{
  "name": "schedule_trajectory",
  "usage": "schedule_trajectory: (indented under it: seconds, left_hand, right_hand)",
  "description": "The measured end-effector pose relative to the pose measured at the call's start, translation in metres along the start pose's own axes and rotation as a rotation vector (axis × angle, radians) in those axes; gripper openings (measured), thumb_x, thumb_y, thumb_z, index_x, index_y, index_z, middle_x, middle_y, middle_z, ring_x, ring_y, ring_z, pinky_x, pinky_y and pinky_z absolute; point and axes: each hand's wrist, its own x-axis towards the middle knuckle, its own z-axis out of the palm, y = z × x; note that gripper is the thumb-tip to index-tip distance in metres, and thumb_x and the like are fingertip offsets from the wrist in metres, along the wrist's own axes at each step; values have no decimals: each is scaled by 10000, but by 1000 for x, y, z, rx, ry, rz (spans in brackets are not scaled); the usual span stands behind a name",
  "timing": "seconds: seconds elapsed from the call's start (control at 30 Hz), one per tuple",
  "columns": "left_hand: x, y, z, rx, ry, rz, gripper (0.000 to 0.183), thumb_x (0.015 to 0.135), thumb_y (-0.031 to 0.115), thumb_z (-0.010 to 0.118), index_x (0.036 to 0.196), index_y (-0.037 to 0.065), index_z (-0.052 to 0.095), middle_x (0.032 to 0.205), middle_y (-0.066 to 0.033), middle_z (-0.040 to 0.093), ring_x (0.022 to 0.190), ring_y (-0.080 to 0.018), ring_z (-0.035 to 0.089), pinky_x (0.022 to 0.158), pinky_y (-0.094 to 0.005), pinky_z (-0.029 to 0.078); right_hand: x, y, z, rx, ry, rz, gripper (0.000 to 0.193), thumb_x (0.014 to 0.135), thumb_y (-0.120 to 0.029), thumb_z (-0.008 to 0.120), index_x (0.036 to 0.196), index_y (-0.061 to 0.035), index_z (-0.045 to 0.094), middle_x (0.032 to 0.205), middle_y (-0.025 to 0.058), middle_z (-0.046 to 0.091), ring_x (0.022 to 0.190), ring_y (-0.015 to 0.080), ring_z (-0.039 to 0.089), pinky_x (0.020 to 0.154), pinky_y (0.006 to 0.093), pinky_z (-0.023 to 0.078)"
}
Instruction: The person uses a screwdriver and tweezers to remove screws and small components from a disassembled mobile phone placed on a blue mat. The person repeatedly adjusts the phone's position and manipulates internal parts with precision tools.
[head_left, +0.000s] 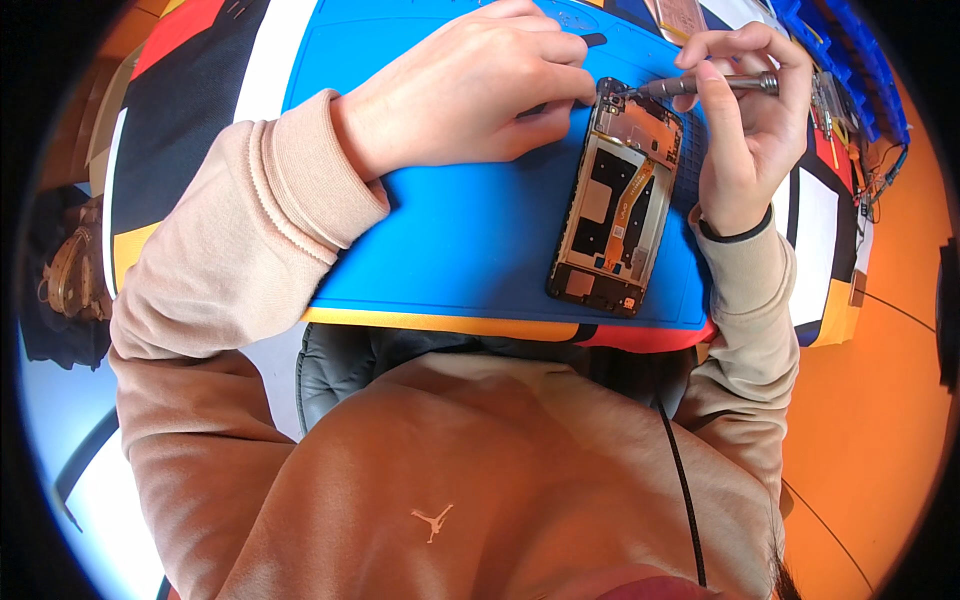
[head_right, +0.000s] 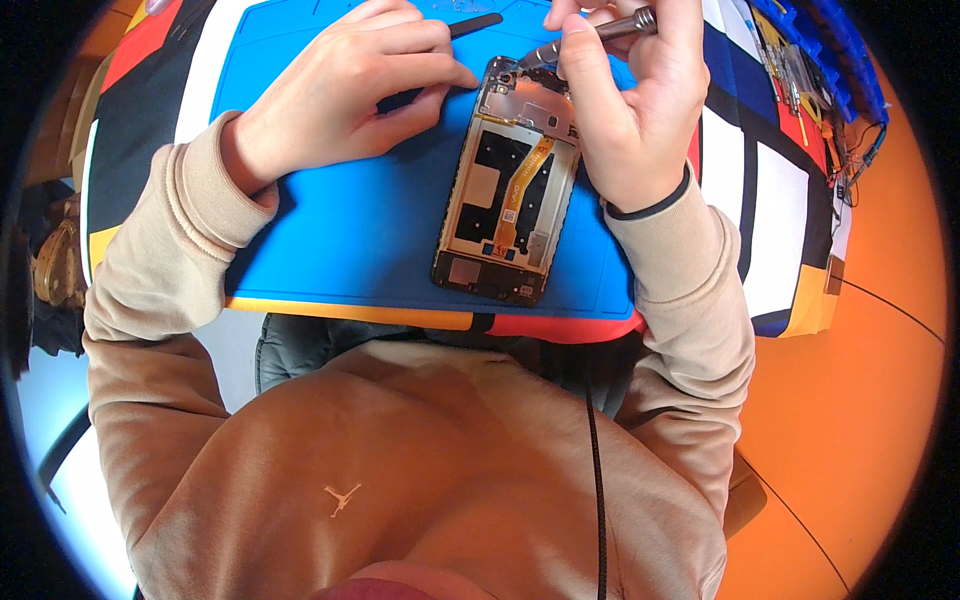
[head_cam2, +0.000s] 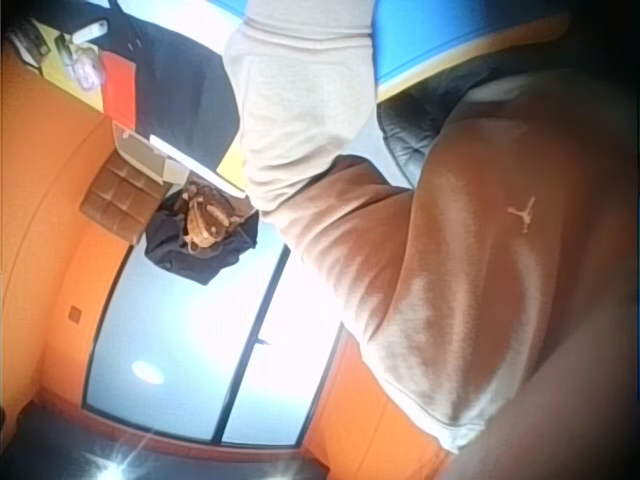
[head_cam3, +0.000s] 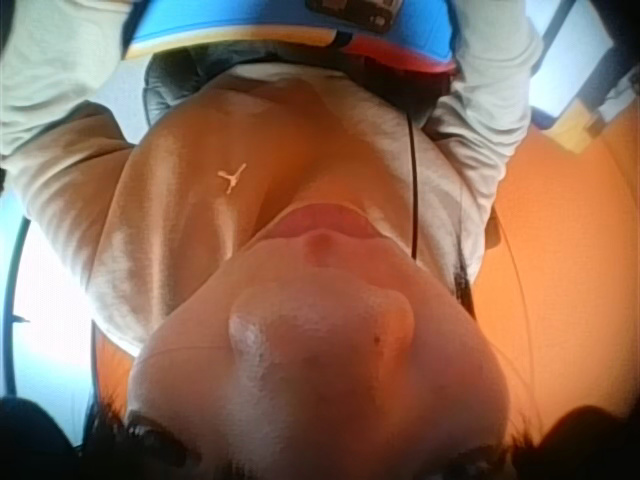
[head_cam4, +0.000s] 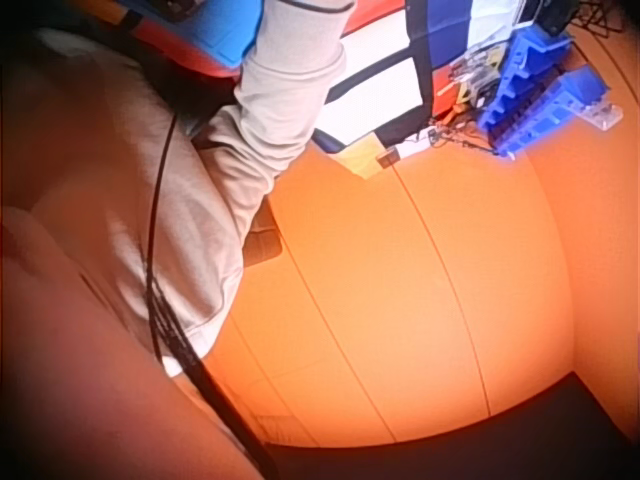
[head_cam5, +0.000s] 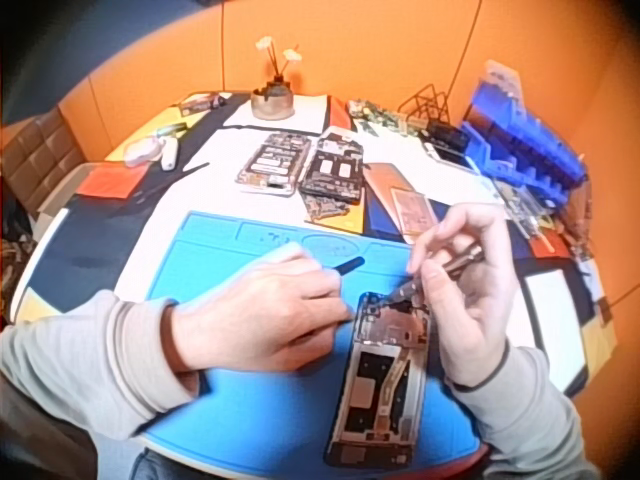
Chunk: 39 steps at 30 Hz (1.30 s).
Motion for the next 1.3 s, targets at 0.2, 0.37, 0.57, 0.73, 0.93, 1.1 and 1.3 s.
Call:
schedule_trajectory:
  seconds: [0.2,0.37,0.57,0.73,0.93,1.1,1.3]
  left_hand:
    - [-1,-1,0,-18,2,-8,94,838,132,691,894,66,653,842,-77,548,810,-267,561,786,-368,439]
    - [-1,-1,1,-23,10,0,91,842,129,689,894,65,650,841,-80,546,810,-269,560,788,-369,437]
    - [-1,0,1,-32,14,-8,82,843,123,688,885,66,646,838,-81,543,809,-269,561,785,-368,437]
    - [0,0,1,-27,13,-10,80,841,122,691,875,67,644,835,-81,541,806,-270,563,778,-367,440]
    - [-1,0,2,-34,19,-8,80,840,123,692,869,67,642,834,-80,540,805,-269,563,778,-368,439]
    - [1,1,0,-23,6,-12,82,845,126,690,887,69,648,843,-79,547,811,-265,569,779,-363,436]
    - [1,8,-4,36,-36,-111,96,881,162,699,907,79,659,849,-63,569,814,-246,587,786,-353,427]
  right_hand:
    - [0,-2,0,-4,-5,15,295,1005,8,560,1283,-9,462,1050,158,682,894,163,640,699,288,519]
    - [1,-3,0,13,21,55,277,1001,4,557,1266,-4,473,1004,156,686,874,168,640,670,289,517]
    - [1,-2,0,-20,40,31,283,999,8,559,1269,-1,474,1007,148,675,893,167,643,667,283,519]
    - [0,-2,1,-14,26,32,283,1001,6,563,1270,-5,477,1012,144,671,904,164,642,669,281,519]
    - [0,-1,1,-4,15,29,290,1001,5,563,1277,-4,473,1005,151,678,873,163,638,671,281,517]
    - [1,-2,1,-19,8,9,292,1000,6,554,1279,-2,467,1005,164,683,842,168,636,674,285,522]
    - [1,-6,2,53,-40,35,298,1011,0,546,1296,3,457,1010,178,681,827,174,633,701,297,532]
